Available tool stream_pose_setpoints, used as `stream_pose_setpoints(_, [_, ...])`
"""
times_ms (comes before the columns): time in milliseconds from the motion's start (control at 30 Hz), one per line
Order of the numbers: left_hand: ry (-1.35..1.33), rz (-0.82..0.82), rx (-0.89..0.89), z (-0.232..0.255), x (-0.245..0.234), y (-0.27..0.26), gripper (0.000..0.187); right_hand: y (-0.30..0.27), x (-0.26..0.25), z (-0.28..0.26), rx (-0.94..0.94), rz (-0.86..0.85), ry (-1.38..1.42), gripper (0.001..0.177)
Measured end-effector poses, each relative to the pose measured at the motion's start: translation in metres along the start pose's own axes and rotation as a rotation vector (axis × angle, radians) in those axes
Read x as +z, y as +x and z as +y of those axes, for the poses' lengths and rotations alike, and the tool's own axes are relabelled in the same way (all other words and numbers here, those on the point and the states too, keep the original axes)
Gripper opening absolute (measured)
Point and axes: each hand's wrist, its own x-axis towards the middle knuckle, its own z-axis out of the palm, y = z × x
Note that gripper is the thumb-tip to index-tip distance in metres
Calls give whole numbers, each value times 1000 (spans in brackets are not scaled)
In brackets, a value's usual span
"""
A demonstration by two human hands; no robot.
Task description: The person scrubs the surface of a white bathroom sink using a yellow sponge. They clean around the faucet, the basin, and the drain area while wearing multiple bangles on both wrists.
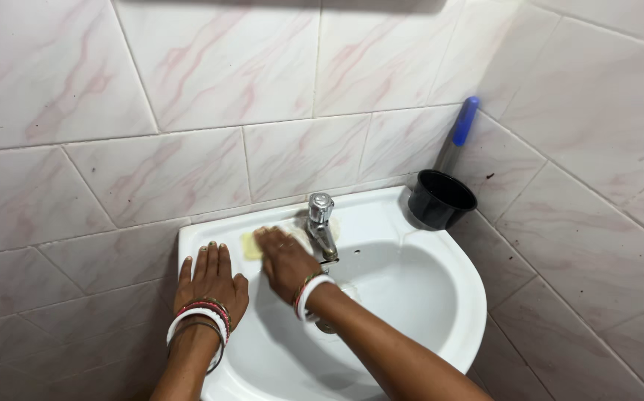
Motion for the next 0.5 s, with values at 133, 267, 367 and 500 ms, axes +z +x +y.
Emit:
stream_pose_setpoints(133, [-6, 38, 19, -1, 4, -1, 73, 15, -1, 1, 34, 4, -71, 58])
stream_pose_setpoints(267, [-56, 39, 29, -4, 6, 1, 72, 6, 0, -13, -103, -58, -143, 56])
stream_pose_setpoints(367, [-112, 49, 60, -12, 8, 4, 71, -13, -3, -13, -232, -26, -136, 55])
stream_pose_setpoints(500, [-149, 25, 97, -18, 17, 2, 73, -14, -4, -1, -109, -23, -52, 56])
